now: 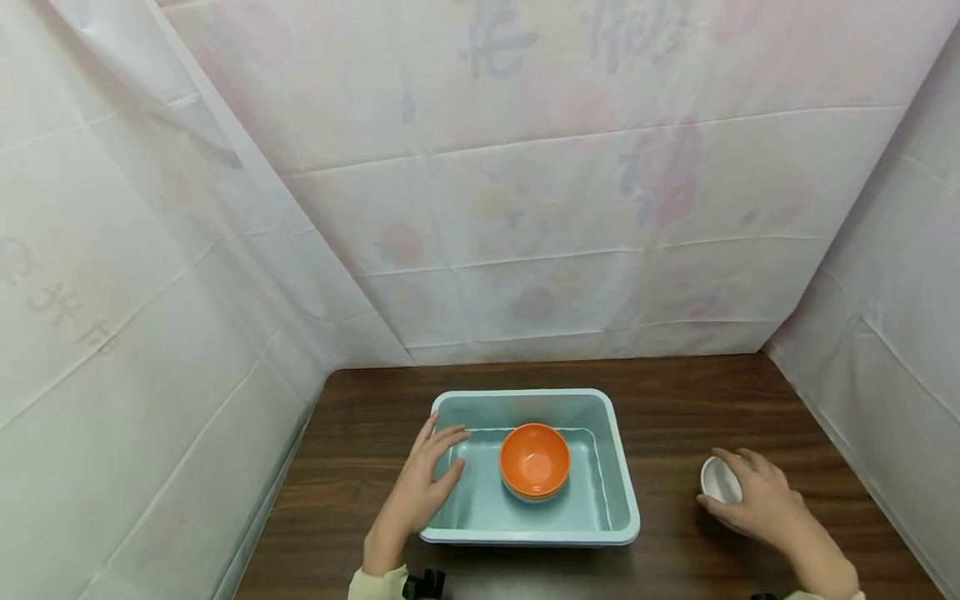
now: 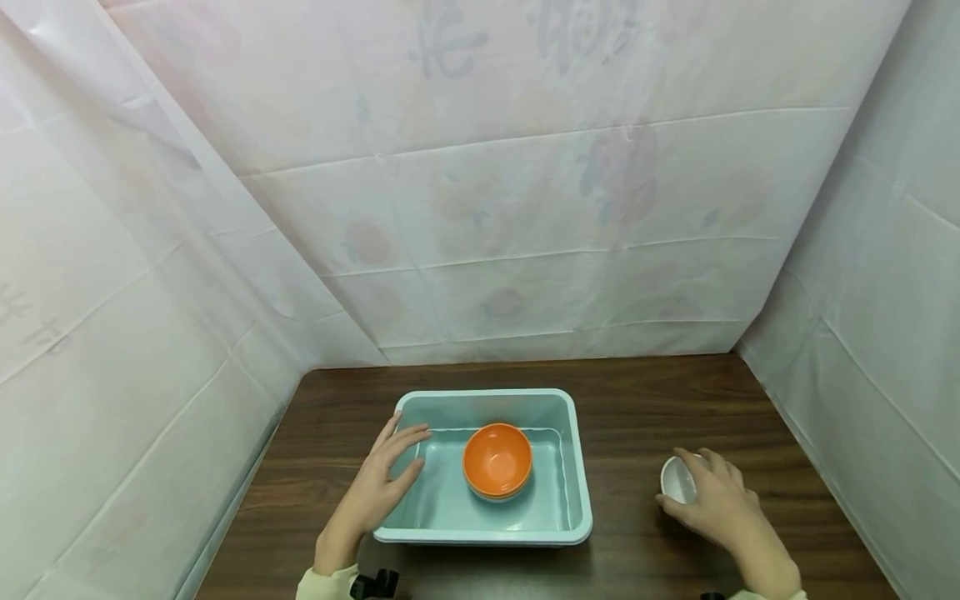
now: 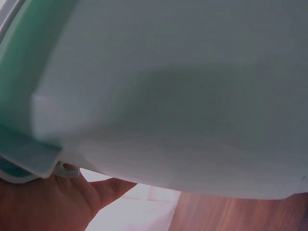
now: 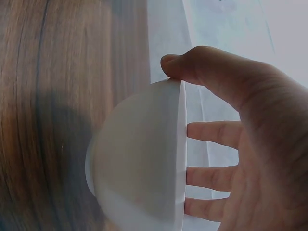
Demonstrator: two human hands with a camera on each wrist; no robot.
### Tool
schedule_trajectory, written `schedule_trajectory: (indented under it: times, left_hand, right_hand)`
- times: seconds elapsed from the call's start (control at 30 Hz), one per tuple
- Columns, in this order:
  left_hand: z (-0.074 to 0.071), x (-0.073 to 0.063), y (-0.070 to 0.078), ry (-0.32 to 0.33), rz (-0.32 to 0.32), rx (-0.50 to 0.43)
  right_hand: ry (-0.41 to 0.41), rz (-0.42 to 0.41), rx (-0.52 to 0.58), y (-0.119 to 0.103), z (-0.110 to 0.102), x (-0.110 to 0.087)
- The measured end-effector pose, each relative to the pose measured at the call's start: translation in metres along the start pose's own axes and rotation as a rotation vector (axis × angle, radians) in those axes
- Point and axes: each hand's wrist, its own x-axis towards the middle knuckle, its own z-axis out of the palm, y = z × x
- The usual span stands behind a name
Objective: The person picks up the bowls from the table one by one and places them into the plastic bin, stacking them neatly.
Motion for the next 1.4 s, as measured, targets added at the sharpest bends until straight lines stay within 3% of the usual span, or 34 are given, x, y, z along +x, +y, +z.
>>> schedule_trajectory:
  times: [1.07,1.4]
  left_hand:
    - [0.001,-0.001,0.001,0.006,-0.011,0.002]
    - [0.000,0.000,0.001,0.008,-0.006,0.004]
  right_hand:
    - [0.046,-0.051,0.010,-0.034,-0.002,0.020]
    - [0.017,-0.072,0.017,-0.046,-0.005,0.027]
